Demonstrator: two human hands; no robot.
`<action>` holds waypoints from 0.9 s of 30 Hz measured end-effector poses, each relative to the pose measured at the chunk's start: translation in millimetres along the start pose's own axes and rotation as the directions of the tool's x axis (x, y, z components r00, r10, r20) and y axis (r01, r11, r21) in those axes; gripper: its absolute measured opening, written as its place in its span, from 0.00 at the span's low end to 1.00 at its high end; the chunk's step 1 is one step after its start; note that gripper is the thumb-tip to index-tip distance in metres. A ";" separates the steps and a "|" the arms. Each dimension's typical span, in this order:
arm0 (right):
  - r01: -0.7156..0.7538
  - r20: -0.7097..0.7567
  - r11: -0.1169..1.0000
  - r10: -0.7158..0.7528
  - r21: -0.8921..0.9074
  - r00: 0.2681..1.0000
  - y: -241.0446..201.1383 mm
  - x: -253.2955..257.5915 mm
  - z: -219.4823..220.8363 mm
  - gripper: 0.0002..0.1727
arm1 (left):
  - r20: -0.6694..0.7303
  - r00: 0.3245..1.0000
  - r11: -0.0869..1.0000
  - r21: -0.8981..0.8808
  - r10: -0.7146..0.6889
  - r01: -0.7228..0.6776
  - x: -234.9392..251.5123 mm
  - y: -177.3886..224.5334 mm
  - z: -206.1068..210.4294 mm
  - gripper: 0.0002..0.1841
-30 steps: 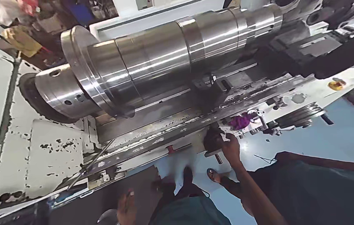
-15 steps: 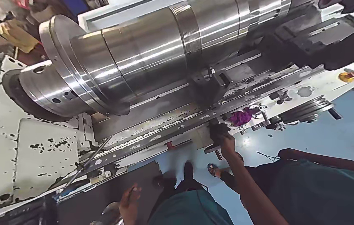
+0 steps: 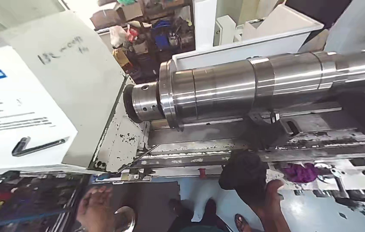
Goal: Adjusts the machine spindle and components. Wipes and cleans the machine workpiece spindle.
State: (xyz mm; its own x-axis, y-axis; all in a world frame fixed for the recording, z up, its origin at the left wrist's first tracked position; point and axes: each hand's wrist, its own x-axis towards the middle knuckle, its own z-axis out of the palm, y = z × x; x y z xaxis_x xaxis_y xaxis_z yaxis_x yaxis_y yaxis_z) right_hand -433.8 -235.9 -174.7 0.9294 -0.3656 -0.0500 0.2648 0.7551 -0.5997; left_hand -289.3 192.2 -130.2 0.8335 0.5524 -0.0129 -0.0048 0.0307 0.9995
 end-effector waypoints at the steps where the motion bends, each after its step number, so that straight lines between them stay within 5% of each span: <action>1: 0.000 -0.003 0.999 0.000 0.041 1.000 -7.8 12.3 20.6 0.46 | -0.004 0.999 0.999 -0.017 0.046 -0.046 10.4 12.3 -5.9 0.08; 5: 0.064 -0.003 0.976 -0.065 0.209 0.998 -22.3 53.9 85.2 0.39 | 0.071 0.986 0.988 0.004 0.154 -0.154 34.6 48.2 -19.3 0.08; 11: -0.026 -0.023 0.910 0.039 0.413 0.999 -12.9 89.7 125.5 0.34 | 0.091 0.986 0.985 0.090 0.138 -0.146 46.1 65.2 -21.9 0.05; 15: 0.047 -0.046 0.953 -0.035 0.298 0.998 -13.7 101.6 148.9 0.33 | 0.057 0.985 0.975 0.139 0.164 -0.171 52.4 63.3 -25.3 0.04; 18: 0.284 -0.032 0.959 -0.285 -0.009 0.958 -16.0 112.4 163.9 0.27 | 0.097 0.977 0.963 0.178 0.189 -0.204 60.2 62.6 -29.1 0.05; 20: 0.514 -0.019 0.780 -0.556 -0.358 0.831 -12.9 123.2 172.9 0.18 | 0.134 0.972 0.958 0.189 0.194 -0.217 66.0 63.8 -31.5 0.04; 22: 0.647 0.169 0.436 -0.733 -0.626 0.658 -6.5 135.2 174.9 0.26 | 0.171 0.966 0.959 0.175 0.195 -0.225 71.2 64.4 -33.2 0.03; 25: 0.598 0.476 -0.081 -0.694 -0.797 0.541 16.1 166.8 166.8 0.35 | 0.202 0.943 0.899 0.303 0.264 -0.317 75.4 65.6 -33.5 0.04; 27: 0.498 0.587 -0.327 -0.576 -0.803 0.569 37.5 191.5 157.1 0.30 | 0.246 0.870 0.664 0.568 0.428 -0.487 77.5 65.3 -35.7 0.13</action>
State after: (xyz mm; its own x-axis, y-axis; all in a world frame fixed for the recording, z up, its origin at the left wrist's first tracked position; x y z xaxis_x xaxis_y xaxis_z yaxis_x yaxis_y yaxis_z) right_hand -205.5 -192.1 -81.4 0.5269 -0.3237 0.7859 0.1693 -0.8662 -0.4702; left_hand -244.7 266.8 -67.0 0.8588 0.2889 0.4231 -0.0952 -0.7214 0.6859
